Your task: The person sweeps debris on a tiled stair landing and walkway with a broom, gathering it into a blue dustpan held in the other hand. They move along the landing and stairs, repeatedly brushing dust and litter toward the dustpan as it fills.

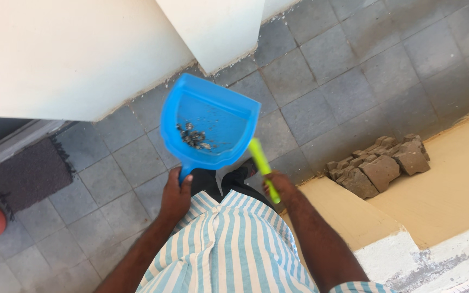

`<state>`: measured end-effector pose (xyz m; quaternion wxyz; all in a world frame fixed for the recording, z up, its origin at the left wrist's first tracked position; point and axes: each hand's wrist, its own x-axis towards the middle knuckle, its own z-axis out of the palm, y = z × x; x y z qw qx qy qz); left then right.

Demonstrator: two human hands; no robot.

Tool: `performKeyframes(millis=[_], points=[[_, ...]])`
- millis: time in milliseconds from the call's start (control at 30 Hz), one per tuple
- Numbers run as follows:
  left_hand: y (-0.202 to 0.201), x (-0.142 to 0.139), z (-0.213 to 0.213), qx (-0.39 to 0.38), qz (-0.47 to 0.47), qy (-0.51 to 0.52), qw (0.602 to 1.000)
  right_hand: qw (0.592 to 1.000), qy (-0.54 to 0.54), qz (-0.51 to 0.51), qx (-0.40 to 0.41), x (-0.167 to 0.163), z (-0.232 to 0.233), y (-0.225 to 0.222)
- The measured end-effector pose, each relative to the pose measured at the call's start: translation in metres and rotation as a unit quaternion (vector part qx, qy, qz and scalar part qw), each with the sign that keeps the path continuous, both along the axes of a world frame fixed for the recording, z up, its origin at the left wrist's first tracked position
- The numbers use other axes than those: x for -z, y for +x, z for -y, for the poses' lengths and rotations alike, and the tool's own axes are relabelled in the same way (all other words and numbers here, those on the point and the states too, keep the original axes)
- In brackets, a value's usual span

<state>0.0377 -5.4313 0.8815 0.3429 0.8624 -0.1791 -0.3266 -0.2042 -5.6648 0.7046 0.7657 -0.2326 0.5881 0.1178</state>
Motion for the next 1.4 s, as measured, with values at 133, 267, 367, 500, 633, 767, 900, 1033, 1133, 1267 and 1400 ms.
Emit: performKeyframes(millis=[133,267,367,500,633,767,900,1033,1133,1267,1400], points=[[-0.013,0.014,0.006,0.004,-0.035,0.051,0.998,0.995,-0.091,-0.02,-0.027,-0.001,0.029,-0.03],[-0.019,0.032,0.012,0.014,0.065,-0.028,0.997,0.978,-0.128,-0.02,-0.162,-0.048,0.055,-0.054],[-0.017,0.045,0.012,-0.026,0.043,-0.011,0.999,0.962,-0.063,-0.027,-0.266,-0.074,0.045,-0.056],[-0.015,0.059,-0.002,-0.057,0.066,-0.051,0.995,0.914,-0.073,0.012,-0.398,-0.064,-0.008,-0.041],[-0.017,0.065,-0.036,-0.107,0.078,-0.047,0.99,0.814,-0.222,0.061,-0.533,-0.024,-0.051,-0.034],[-0.032,0.063,-0.097,-0.157,0.085,-0.064,0.982,0.887,-0.108,-0.044,-0.447,0.0,-0.056,-0.057],[-0.066,0.057,-0.181,-0.217,0.092,-0.034,0.971,0.938,-0.107,-0.171,-0.281,-0.002,-0.057,-0.101],[-0.112,0.048,-0.263,-0.276,0.103,-0.014,0.955,0.953,-0.162,-0.116,-0.228,-0.036,-0.078,-0.128],[-0.147,0.042,-0.312,-0.306,0.1,-0.018,0.946,0.922,-0.193,-0.089,-0.325,-0.073,-0.1,-0.12],[-0.176,0.035,-0.346,-0.33,0.104,-0.003,0.938,0.847,-0.173,-0.007,-0.502,-0.104,-0.136,-0.072],[-0.18,0.026,-0.349,-0.333,0.084,0.025,0.939,0.815,-0.056,0.006,-0.577,-0.085,-0.187,-0.022]])
